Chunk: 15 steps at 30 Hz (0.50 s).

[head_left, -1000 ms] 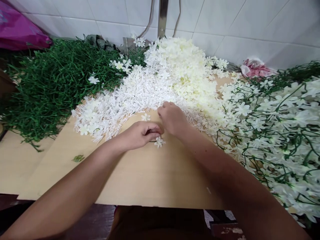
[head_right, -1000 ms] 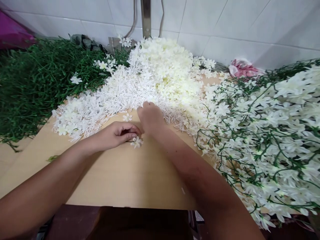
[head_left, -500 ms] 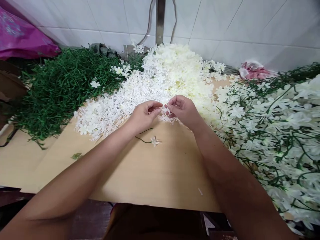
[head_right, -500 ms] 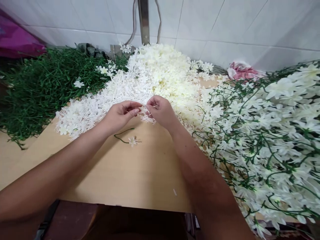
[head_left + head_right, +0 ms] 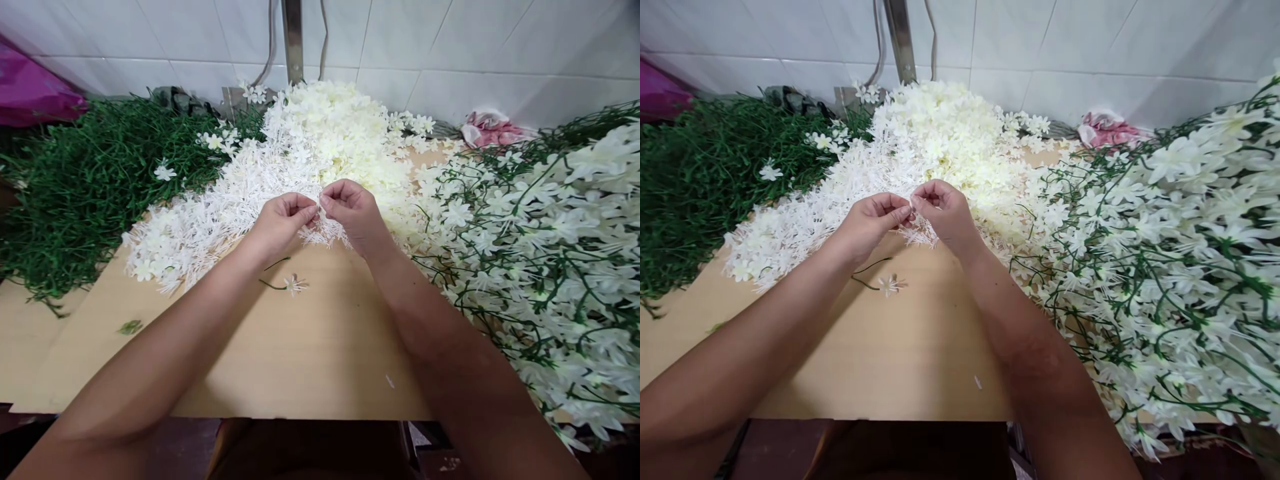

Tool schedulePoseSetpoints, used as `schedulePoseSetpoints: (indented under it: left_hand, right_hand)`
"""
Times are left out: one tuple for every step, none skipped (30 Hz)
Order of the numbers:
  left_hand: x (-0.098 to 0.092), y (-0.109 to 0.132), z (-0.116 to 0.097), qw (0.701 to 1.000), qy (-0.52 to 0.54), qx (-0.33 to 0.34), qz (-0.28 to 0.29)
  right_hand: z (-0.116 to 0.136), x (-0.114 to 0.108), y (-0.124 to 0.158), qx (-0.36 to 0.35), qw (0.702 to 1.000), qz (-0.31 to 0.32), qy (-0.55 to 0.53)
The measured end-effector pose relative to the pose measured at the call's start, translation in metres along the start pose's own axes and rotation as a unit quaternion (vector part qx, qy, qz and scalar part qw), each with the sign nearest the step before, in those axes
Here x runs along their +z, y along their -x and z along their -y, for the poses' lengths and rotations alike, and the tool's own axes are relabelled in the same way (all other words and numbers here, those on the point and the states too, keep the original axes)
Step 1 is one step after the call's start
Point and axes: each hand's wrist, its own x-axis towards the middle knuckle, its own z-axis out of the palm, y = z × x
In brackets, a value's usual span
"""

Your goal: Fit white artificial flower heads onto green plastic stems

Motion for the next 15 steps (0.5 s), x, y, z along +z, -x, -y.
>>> schedulePoseSetpoints:
  left_hand:
    - [-0.002,-0.001,-0.002,1.000,-0.017,0.005,0.000]
    - [-0.003,-0.003,-0.004,0.999,-0.041,0.014,0.001]
    - [-0.005,-0.005,-0.006,0.997,-0.069,0.026,0.001]
    - [-0.006,-0.007,-0.008,0.994,-0.100,0.039,0.002]
    - [-0.007,-0.009,-0.010,0.991,-0.128,0.050,0.004]
    - [-0.007,-0.011,-0.012,0.987,-0.148,0.056,0.007]
    - [-0.007,-0.012,-0.013,0.986,-0.155,0.055,0.011]
    - [-0.006,-0.014,-0.014,0.987,-0.149,0.051,0.014]
    - [-0.006,-0.016,-0.014,0.990,-0.134,0.045,0.015]
    - [-0.005,-0.017,-0.015,0.993,-0.113,0.039,0.014]
    - [-0.004,-0.019,-0.015,0.995,-0.092,0.035,0.010]
    - [-0.003,-0.020,-0.015,0.997,-0.073,0.031,0.006]
    - [-0.002,-0.021,-0.014,0.998,-0.059,0.027,0.002]
    - [-0.002,-0.021,-0.014,0.998,-0.051,0.022,0.001]
    - [-0.002,-0.022,-0.014,0.999,-0.046,0.017,0.002]
  right_hand:
    - [0.001,0.000,0.000,0.000,1.000,0.004,-0.003]
    - [0.002,0.000,0.001,0.003,1.000,0.008,0.001]
    - [0.003,-0.001,0.001,0.009,1.000,0.012,0.011]
    - [0.004,-0.001,0.001,0.018,0.999,0.015,0.024]
    - [0.005,-0.001,0.001,0.027,0.999,0.017,0.037]
    - [0.006,-0.002,0.000,0.036,0.998,0.017,0.047]
    - [0.008,-0.002,0.000,0.044,0.997,0.015,0.053]
    - [0.009,-0.002,0.000,0.051,0.997,0.012,0.058]
    - [0.011,-0.003,0.000,0.056,0.997,0.010,0.059]
    - [0.012,-0.003,0.000,0.058,0.997,0.008,0.058]
    - [0.012,-0.004,0.000,0.058,0.997,0.008,0.056]
    - [0.013,-0.004,0.000,0.056,0.997,0.008,0.054]
    - [0.013,-0.004,0.000,0.052,0.997,0.008,0.054]
    - [0.012,-0.004,-0.001,0.046,0.997,0.005,0.058]
    - [0.010,-0.004,-0.001,0.039,0.997,0.001,0.066]
